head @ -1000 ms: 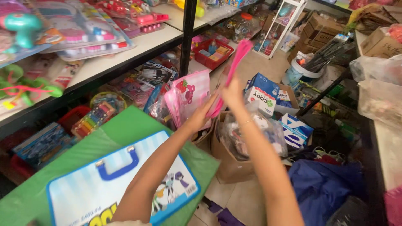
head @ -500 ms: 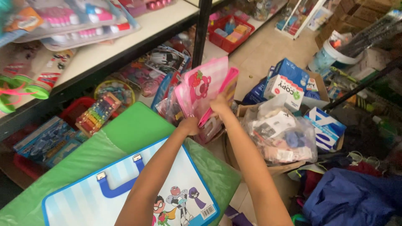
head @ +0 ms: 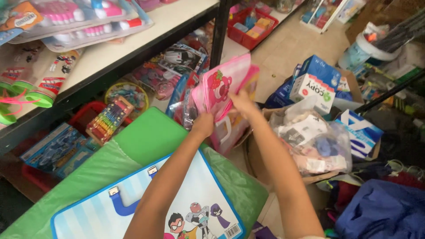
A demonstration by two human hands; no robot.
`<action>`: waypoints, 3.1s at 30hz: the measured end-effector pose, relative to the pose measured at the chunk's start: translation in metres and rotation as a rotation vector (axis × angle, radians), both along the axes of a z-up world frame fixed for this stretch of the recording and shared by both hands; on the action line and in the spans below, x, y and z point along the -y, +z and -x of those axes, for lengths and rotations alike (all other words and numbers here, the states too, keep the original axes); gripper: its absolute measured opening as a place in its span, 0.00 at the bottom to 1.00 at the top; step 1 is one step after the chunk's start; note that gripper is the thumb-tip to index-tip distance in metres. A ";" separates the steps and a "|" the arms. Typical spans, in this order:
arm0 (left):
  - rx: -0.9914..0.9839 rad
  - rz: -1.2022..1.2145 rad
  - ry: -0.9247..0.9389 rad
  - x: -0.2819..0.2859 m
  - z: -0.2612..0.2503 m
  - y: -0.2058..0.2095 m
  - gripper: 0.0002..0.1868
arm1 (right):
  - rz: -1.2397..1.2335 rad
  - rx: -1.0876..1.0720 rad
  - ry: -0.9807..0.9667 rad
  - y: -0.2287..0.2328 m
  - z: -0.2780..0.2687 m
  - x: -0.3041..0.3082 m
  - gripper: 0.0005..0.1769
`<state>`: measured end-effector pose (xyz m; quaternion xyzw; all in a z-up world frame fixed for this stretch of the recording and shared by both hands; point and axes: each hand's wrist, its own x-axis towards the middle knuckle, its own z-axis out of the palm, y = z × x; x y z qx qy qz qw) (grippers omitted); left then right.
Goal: Organizing and cleaning various toy folders and plastic-wrapped items on a table in a storage area.
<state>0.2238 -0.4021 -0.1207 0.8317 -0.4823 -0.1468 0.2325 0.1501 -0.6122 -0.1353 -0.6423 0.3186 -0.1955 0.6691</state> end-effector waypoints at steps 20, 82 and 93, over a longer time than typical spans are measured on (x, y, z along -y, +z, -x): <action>0.375 0.071 -0.132 0.044 0.018 -0.047 0.08 | 0.638 0.013 0.454 -0.278 0.102 -0.018 0.67; 0.727 0.094 -0.079 -0.036 0.004 0.043 0.27 | 0.857 -0.069 0.152 0.022 0.143 -0.109 0.22; 0.481 0.244 -0.109 -0.258 0.084 0.108 0.29 | 0.696 0.186 0.473 0.110 0.142 -0.296 0.23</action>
